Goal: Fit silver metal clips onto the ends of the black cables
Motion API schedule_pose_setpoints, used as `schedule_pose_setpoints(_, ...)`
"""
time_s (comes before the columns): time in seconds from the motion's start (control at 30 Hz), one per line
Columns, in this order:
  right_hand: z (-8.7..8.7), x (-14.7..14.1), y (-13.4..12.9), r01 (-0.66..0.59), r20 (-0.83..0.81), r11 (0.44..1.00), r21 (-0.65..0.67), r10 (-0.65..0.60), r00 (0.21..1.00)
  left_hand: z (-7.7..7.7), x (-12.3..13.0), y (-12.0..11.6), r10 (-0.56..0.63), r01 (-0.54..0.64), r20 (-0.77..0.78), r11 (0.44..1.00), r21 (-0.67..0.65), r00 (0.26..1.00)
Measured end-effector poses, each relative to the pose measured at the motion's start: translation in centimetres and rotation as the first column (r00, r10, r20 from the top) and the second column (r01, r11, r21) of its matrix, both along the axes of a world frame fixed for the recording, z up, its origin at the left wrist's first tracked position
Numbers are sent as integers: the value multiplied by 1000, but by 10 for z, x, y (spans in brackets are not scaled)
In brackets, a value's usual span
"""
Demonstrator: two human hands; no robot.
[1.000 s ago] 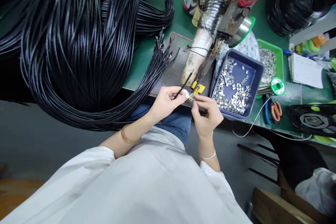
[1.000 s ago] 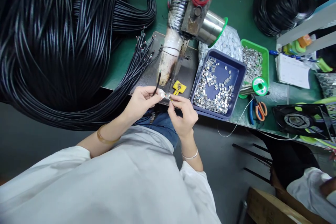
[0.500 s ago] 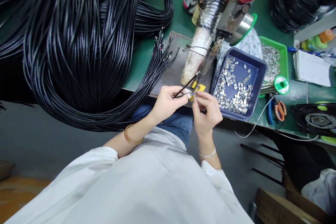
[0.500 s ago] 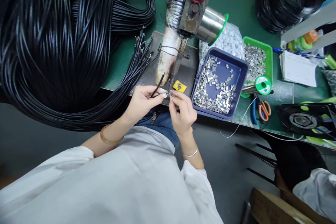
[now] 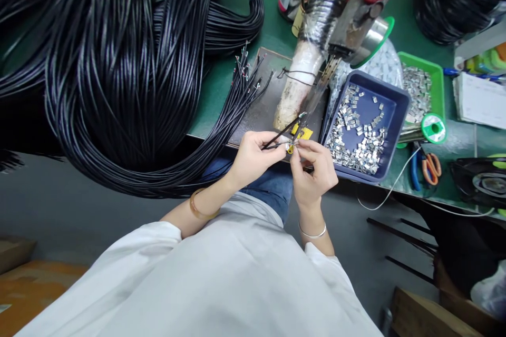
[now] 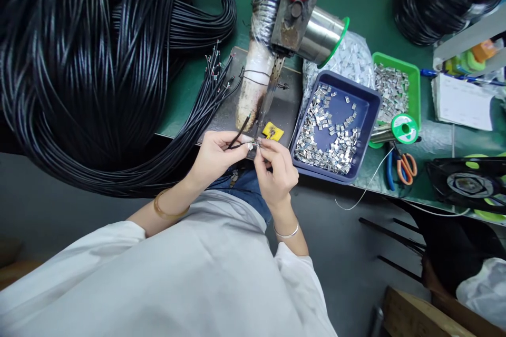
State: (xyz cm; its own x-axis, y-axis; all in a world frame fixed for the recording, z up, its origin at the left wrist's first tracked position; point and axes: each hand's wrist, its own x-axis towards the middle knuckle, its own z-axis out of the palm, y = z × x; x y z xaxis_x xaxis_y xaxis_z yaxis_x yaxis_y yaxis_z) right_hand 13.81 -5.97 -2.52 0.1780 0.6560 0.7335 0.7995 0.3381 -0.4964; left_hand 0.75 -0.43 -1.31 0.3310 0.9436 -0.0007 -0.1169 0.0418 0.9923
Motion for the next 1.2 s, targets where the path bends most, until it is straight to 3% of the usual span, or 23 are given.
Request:
schedule_pose_setpoints(0.27, 2, -1, 0, 6, -2, 1000, -7, -6, 1000, 6, -1, -3, 31, -30, -15, 998, 54, 999)
schedule_pose_setpoints(0.6, 2, 1, -6, -4, 49, 1000, -5, 4, 999, -2, -3, 1, -63, 86, 149, 985, -153, 987)
schedule_pose_setpoints(0.8, 8, 4, -9, -18, -74, 999, -37, 15, 997, 2, -3, 2, -70, 120, 212, 965, -232, 975)
schedule_pose_setpoints(0.97, 19, 10, -17, 74, -264, 985, 157, -31, 964, 9, -5, 1, -69, 130, 209, 947, -294, 975)
schedule_pose_setpoints(1.03, 21, 11, -19, 83, -291, 988, 130, -42, 956, 10, -6, 0, -77, 131, 192, 951, -282, 978)
schedule_pose_setpoints(1.2, 14, 10, -14, -9, 6, 998, -68, 9, 1000, 4, -5, 3, -81, 111, 157, 974, -197, 984)
